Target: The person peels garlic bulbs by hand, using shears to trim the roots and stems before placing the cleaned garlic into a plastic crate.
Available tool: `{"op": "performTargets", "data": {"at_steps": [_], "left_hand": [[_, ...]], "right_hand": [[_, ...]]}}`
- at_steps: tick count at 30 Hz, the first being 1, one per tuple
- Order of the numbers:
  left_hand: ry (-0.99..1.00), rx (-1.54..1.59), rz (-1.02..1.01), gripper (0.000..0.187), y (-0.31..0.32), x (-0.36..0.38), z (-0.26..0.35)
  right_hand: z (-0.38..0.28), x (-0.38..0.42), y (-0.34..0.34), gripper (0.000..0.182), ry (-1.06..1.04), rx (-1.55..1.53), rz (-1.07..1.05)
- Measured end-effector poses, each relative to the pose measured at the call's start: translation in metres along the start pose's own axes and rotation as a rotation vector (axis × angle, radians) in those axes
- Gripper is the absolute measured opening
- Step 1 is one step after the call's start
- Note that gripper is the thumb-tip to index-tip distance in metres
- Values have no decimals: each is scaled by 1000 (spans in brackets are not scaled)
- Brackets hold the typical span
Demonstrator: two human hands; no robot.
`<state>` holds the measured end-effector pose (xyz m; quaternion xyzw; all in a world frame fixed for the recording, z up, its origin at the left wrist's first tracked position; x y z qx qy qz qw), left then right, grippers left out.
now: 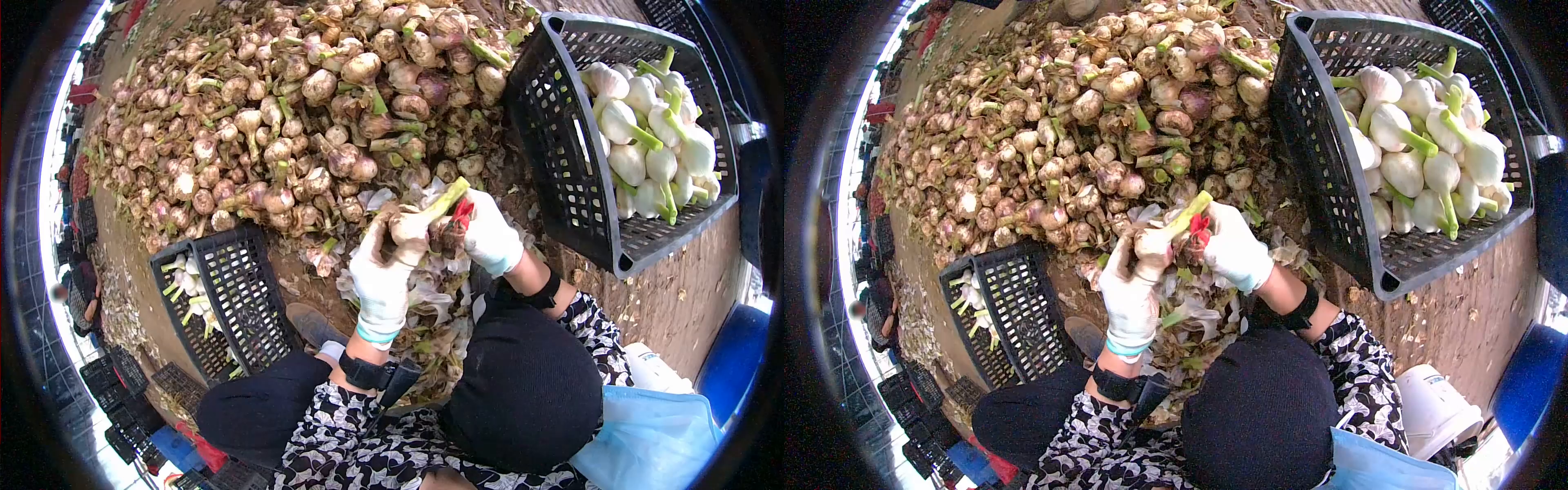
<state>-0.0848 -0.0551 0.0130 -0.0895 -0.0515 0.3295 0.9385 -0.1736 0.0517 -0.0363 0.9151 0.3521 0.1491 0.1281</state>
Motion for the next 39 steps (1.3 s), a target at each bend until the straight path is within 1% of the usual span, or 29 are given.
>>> {"op": "performTargets", "data": {"at_steps": [1,2,3,5,6,7,9,10,11,13,15,16,17,19,20,21,23,24,25,27,28,29,31,35,38,39], "left_hand": [[-172,296,-50,45,7,1,-11],[-346,591,-100,39,18,6,-20],[-347,590,-102,39,18,7,-23],[-684,903,-61,36,30,19,-52],[-683,904,-64,36,31,18,-54],[-681,870,-80,37,31,18,-54],[-681,803,-108,37,32,21,-54],[-587,683,-65,40,34,15,-43],[-355,503,-101,41,28,10,-35],[-270,184,-29,46,18,8,-23],[-345,302,-12,53,13,4,-26],[-390,497,-34,51,17,4,-23],[-389,497,-33,51,15,2,-20],[-316,386,-104,55,15,-2,-9],[-251,226,-72,58,7,-3,-15],[-252,226,-76,58,7,-3,-20],[55,-10,-37,60,1,-6,4],[229,-216,-35,62,2,-5,20],[228,-214,-34,62,4,-6,24],[347,-256,45,55,2,-6,42],[301,-187,46,55,1,-7,36],[301,-187,48,55,-1,-6,33],[196,-94,37,57,-3,-7,19],[214,-117,31,58,-4,-6,22],[176,-83,19,55,-5,-7,21],[297,-161,17,53,-3,-5,35]], "right_hand": [[0,0,-1,19,6,-115,51],[-18,0,-1,18,-108,23,91],[-16,-1,-3,18,-107,22,93],[-13,-5,-2,18,-122,193,37],[-8,-2,-1,19,-48,52,-5],[-8,-2,-5,19,-47,52,-4],[3,-1,-4,20,31,187,-92],[-3,-1,-5,22,-12,18,-11],[-2,-2,-9,22,147,48,74],[-6,-9,-10,23,1,178,88],[-10,-3,-6,23,34,130,56],[-13,-1,-2,24,64,84,25],[-15,-2,-2,24,64,84,24],[-9,-4,-3,24,154,-26,36],[-9,-5,-4,27,98,35,62],[-9,-2,-3,27,98,35,66],[-19,3,7,34,115,-184,61],[-11,0,0,39,108,20,73],[-11,0,1,39,109,22,73],[-15,-3,2,40,109,13,118],[-18,-2,3,36,133,4,126],[-23,-2,3,36,133,5,124],[-26,1,2,33,146,115,103],[-6,2,-5,29,168,72,55],[-11,2,-2,25,112,141,19],[-12,2,-2,23,131,137,28]]}}
Point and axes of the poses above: each hand's wrist, its own x-axis away from the middle knuckle, its own y-axis out of the palm, z = x × y, the point moved 10 cm from there along -x, towards the middle knuckle, and after that the axes turned 5 degrees about z, right-handed, at the moved point
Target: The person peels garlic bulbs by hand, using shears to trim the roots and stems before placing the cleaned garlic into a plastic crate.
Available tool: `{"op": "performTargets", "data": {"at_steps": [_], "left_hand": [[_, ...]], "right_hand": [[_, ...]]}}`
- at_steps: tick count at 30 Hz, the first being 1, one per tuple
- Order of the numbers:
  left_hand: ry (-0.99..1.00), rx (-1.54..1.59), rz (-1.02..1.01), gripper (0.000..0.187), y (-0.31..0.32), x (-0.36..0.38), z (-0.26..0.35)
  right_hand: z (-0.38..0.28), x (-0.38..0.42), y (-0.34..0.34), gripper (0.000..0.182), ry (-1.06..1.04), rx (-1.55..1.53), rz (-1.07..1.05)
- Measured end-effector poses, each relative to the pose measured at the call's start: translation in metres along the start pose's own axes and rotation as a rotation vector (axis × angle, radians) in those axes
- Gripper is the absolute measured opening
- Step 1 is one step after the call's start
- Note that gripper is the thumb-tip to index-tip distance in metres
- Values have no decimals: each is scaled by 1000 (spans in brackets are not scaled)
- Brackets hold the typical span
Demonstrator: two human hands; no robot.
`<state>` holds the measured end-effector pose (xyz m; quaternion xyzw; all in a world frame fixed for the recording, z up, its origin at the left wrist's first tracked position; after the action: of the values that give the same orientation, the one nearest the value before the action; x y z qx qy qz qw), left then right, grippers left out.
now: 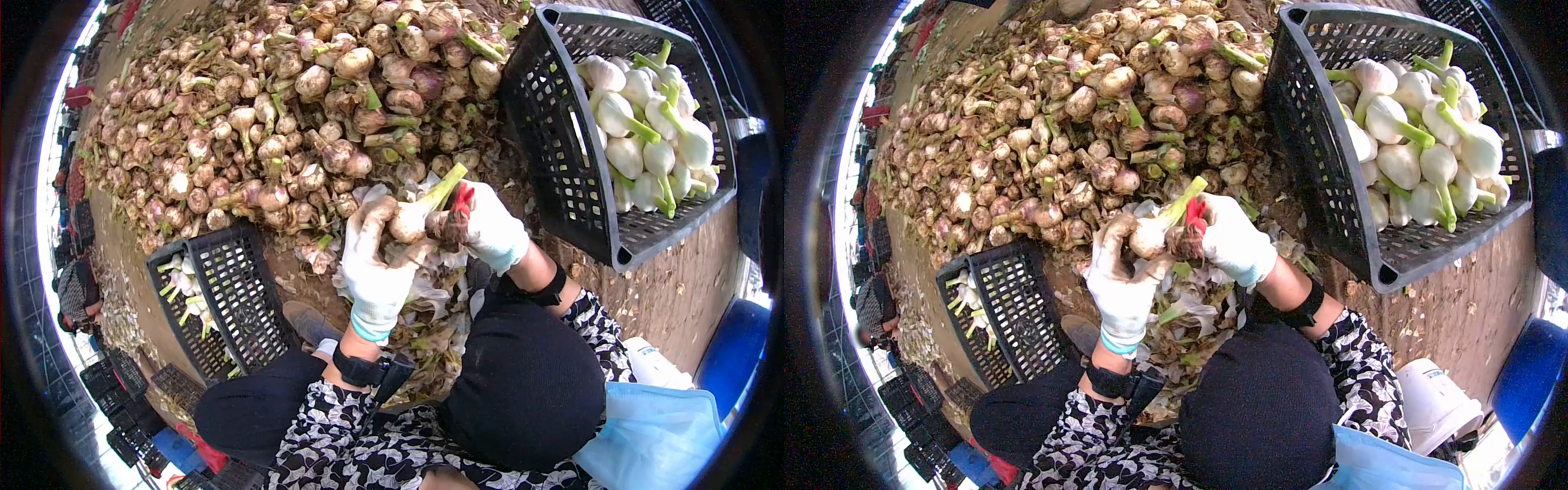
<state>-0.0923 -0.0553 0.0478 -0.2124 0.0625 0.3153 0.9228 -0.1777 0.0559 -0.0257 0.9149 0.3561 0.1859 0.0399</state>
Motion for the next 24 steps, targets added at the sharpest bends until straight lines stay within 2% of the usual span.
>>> {"op": "performTargets", "data": {"at_steps": [1,2,4,5,6,8,9,10,11,12,13,14,16,17,20,21,22,23,24], "left_hand": [[121,-77,-4,51,1,-1,14],[118,-77,-6,51,3,-1,16],[171,-119,-2,48,5,-2,24],[73,-58,8,48,3,-1,9],[-240,122,24,46,5,7,-25],[-367,248,49,47,7,9,-31],[-364,249,51,47,6,8,-33],[-222,124,49,49,2,4,-25],[-84,-2,46,50,-1,4,-15],[-89,-5,45,50,-2,3,-12],[31,-78,28,53,-2,1,5],[155,-147,10,55,1,0,21],[185,-195,3,55,4,1,24],[225,-226,-15,54,6,1,30],[290,-270,-43,50,5,1,36],[158,-150,-36,49,3,0,18],[26,-30,-31,47,2,-3,8],[-518,424,-1,39,11,13,-29],[-628,678,32,30,18,17,-31]], "right_hand": [[1,0,0,20,21,-5,8],[3,0,3,20,24,-6,9],[1,0,0,16,-18,-217,96],[1,-1,-1,14,-75,4,90],[4,-4,-4,14,-74,4,91],[15,-8,-5,15,-98,166,-2],[34,-6,-9,17,-105,-175,-73],[20,-2,-5,17,-107,-175,-75],[4,4,-2,19,7,-390,-44],[1,9,1,21,124,-606,-9],[0,6,6,24,106,-552,-141],[4,6,6,24,105,-555,-135],[23,7,13,24,224,-207,-142],[24,7,14,20,138,-380,-180],[21,-1,15,17,41,-399,-64],[15,-2,10,14,-8,-210,-31],[16,-1,9,14,-6,-211,-28],[16,1,5,13,-33,21,12],[15,2,1,13,-61,255,49]]}}
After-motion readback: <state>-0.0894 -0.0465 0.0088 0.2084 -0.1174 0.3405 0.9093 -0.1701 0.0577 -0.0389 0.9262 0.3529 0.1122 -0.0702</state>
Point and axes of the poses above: each hand's wrist, its own x-axis away from the middle knuckle, its own y-axis out of the palm, z = x × y, the point moved 10 cm from there along -x, towards the middle knuckle, and after that the axes turned 5 degrees about z, right-handed, at the moved point
